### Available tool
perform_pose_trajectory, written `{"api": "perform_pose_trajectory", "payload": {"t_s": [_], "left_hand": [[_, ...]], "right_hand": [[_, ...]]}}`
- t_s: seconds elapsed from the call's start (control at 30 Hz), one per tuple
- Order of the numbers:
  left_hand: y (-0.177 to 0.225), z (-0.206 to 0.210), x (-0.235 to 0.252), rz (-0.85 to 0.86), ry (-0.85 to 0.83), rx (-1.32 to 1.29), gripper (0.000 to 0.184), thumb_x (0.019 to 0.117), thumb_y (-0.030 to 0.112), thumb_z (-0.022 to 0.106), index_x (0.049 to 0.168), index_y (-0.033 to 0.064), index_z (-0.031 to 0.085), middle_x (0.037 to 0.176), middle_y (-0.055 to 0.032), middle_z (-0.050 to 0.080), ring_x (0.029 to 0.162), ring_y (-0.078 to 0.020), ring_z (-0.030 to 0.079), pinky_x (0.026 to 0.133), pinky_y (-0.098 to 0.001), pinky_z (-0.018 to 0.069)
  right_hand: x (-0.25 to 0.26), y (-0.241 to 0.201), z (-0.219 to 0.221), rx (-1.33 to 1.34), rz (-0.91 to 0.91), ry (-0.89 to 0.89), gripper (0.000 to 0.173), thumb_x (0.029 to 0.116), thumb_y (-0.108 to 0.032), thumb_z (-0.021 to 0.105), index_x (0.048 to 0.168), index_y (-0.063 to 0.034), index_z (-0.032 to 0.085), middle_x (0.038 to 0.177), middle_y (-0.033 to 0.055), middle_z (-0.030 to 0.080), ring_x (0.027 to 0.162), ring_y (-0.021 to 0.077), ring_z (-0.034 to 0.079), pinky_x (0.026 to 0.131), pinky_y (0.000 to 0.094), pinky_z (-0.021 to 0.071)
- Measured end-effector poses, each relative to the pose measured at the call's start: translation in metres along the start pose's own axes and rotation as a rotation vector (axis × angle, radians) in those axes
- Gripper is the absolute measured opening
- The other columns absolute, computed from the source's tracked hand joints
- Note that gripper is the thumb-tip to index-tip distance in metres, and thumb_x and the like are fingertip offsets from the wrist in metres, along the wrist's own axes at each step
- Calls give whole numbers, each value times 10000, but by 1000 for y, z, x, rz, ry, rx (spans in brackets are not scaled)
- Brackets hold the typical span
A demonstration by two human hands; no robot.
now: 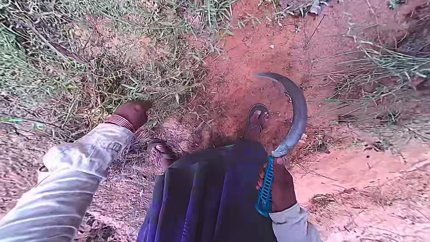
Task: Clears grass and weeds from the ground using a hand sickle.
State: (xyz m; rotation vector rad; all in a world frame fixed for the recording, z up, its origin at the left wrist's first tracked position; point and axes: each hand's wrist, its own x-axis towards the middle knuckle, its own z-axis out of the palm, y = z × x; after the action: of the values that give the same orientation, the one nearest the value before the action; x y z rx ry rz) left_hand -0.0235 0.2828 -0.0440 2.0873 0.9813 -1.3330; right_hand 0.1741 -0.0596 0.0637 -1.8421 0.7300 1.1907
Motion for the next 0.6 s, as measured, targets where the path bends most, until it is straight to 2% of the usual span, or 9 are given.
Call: {"api": "perform_pose_trajectory", "payload": {"t_s": [0.1, 0.2, 0.23, 0.3, 0.37, 0.43, 0.5, 0.57, 0.6], "left_hand": [[3, 12, -5, 64, 115, -96, 260, 986, -67, 550, 1204, -74, 692, 1183, -349, 681, 1088, -592, 652, 889, -780, 470], [-3, 45, -4, 90, 98, -143, 277, 962, -58, 593, 1220, -69, 693, 1165, -331, 694, 1076, -563, 665, 912, -759, 479], [-8, 50, 4, 90, 89, -157, 268, 973, -43, 588, 1221, -73, 687, 1166, -331, 691, 1092, -556, 660, 936, -747, 472], [-12, 54, 24, 103, 96, -280, 303, 1017, 4, 575, 1298, -78, 652, 1275, -338, 655, 1211, -541, 620, 1054, -713, 429], [-5, 48, 33, 189, 281, -476, 383, 956, -31, 614, 1329, -116, 605, 1329, -370, 601, 1264, -545, 570, 1104, -670, 400], [20, 33, 32, 230, 624, -523, 424, 916, 65, 562, 1299, -110, 613, 1288, -357, 624, 1218, -535, 594, 1056, -639, 439], [62, 16, 27, 200, 878, -475, 371, 961, 137, 513, 1233, -65, 663, 1163, -295, 700, 1070, -477, 676, 921, -605, 515], [112, 3, 22, 301, 1016, -407, 250, 957, 69, 574, 1128, -38, 722, 1022, -247, 740, 909, -432, 723, 754, -566, 561], [139, 1, 21, 380, 982, -405, 230, 931, 43, 604, 1113, -25, 728, 1013, -228, 735, 897, -418, 721, 721, -556, 571]], "right_hand": [[-14, 7, 23, 101, -43, -44, 438, 1117, -315, 195, 909, -81, 501, 564, -90, 539, 433, 16, 556, 439, 181, 535], [-12, 30, 37, 150, -55, -53, 428, 1117, -315, 204, 905, -87, 497, 565, -100, 545, 433, 10, 560, 441, 179, 538], [-3, 42, 41, 143, -71, -47, 414, 1115, -302, 210, 910, -86, 497, 567, -104, 541, 435, 8, 555, 444, 178, 534], [14, 67, 43, 102, -84, -2, 402, 1123, -265, 231, 903, -70, 505, 557, -99, 532, 430, 9, 549, 443, 182, 529], [26, 79, 41, 9, -59, 36, 396, 1130, -258, 247, 911, -54, 506, 565, -86, 519, 435, 7, 539, 449, 181, 523], [33, 82, 40, -91, -48, 65, 391, 1133, -261, 270, 939, -28, 517, 582, -73, 519, 443, 9, 538, 463, 190, 528], [37, 82, 39, -141, -62, 83, 385, 1131, -257, 285, 965, -7, 526, 587, -69, 519, 450, 6, 539, 473, 192, 529], [38, 77, 42, -145, -67, 89, 395, 1130, -258, 282, 965, 1, 530, 588, -65, 521, 453, 8, 543, 477, 194, 532], [39, 74, 43, -144, -69, 86, 397, 1130, -257, 282, 970, 7, 530, 589, -61, 521, 453, 12, 542, 475, 194, 531]]}}
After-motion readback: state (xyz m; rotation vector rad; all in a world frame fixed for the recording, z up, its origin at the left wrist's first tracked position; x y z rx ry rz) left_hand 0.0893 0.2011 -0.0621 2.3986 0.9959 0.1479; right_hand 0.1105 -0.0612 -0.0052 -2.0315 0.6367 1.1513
